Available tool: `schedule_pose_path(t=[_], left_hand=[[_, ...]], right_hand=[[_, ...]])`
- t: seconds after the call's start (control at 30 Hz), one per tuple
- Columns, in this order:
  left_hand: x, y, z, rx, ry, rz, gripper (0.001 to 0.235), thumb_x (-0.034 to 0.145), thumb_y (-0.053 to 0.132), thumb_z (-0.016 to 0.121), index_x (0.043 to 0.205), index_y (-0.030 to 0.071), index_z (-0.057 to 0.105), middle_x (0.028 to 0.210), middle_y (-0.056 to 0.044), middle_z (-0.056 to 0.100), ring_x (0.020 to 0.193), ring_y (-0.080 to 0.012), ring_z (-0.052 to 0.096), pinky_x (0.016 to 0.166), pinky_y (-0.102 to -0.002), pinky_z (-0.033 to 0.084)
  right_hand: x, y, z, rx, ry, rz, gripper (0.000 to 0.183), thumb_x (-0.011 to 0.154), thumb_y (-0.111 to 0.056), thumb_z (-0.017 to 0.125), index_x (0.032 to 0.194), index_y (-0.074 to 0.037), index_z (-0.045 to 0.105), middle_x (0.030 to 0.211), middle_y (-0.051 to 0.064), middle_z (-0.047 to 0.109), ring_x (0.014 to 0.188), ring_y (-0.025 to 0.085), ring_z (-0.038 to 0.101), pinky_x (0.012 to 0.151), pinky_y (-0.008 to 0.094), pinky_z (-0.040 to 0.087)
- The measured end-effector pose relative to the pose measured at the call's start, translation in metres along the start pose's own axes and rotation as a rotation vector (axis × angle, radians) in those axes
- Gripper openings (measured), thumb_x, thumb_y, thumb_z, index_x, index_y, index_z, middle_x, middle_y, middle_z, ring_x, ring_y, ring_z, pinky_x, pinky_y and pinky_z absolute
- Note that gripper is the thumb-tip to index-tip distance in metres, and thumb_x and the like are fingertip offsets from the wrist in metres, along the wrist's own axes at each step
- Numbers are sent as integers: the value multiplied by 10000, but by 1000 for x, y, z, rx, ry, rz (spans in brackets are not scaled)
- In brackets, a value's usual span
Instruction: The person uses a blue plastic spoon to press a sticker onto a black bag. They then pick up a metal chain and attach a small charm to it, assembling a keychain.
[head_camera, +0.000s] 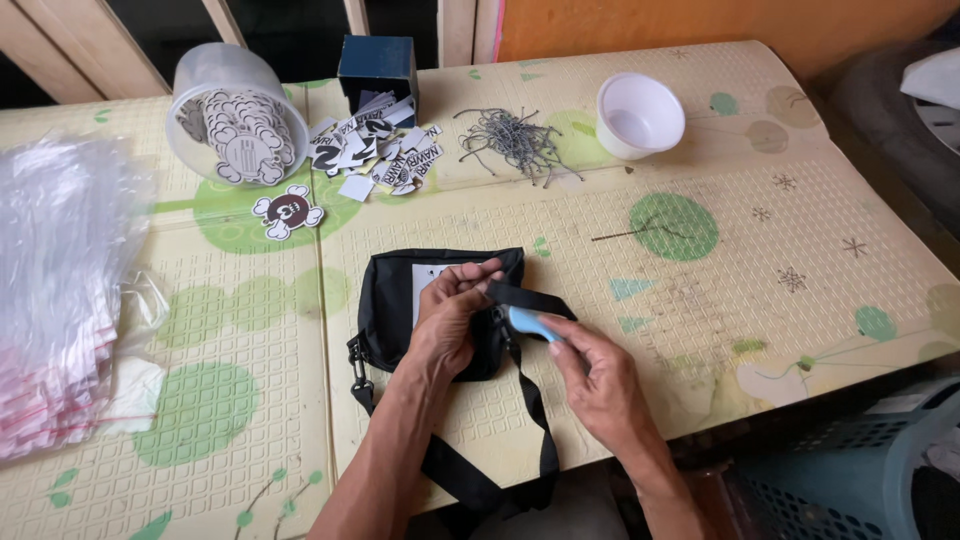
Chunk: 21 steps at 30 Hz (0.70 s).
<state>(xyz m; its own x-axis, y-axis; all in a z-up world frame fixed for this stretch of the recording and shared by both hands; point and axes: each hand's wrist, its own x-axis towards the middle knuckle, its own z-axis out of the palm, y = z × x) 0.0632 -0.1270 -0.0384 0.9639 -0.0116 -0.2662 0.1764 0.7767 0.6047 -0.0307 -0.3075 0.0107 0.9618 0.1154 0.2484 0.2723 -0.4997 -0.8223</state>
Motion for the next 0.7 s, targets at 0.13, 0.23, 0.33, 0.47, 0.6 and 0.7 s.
schedule_pose_path(t=[0.13,0.23,0.33,0.47,0.6,0.7], left_hand=[[-1,0,1,70,-32,-6,330,785,-259,583,985,3,598,1132,-216,759,1005,-245,744,805,-309,611],[-1,-4,-3,131,-20,11,432,672,-274,494,981,20,566,1195,-250,750,1066,-282,749,806,-292,586],[4,-5,-3,117,-35,15,412,683,-262,501,973,17,587,1174,-238,752,1045,-276,752,837,-284,586],[0,-6,-4,124,-83,9,374,696,-248,559,936,37,594,1134,-222,754,1043,-287,758,856,-293,594],[-6,-6,-1,223,-187,39,238,805,-117,691,925,70,605,1076,-213,777,995,-250,761,802,-307,588],[0,-11,-10,216,-238,76,261,835,-144,646,938,93,605,1129,-230,765,1091,-306,751,888,-325,578]], right_hand=[[6,-11,2,41,31,-6,372,999,-143,552,1342,-36,648,1356,138,696,1276,234,662,1068,294,532],[0,-21,-11,84,-198,149,346,943,-172,643,1269,-119,746,1269,21,784,1167,107,714,1013,225,494],[-8,-33,-23,-28,-300,133,337,930,-160,622,1229,-127,776,1266,21,800,1199,125,729,1035,238,506],[-19,-22,-16,-89,-63,-30,327,987,-171,573,1268,-89,719,1181,38,768,1066,147,736,912,259,541],[-7,-7,-2,-176,60,-54,355,1007,-177,560,1326,-78,681,1120,74,732,1013,185,722,862,300,576],[4,-5,0,-45,-112,-94,365,997,-144,557,1337,-67,663,1376,147,680,1298,236,637,1102,321,488]])
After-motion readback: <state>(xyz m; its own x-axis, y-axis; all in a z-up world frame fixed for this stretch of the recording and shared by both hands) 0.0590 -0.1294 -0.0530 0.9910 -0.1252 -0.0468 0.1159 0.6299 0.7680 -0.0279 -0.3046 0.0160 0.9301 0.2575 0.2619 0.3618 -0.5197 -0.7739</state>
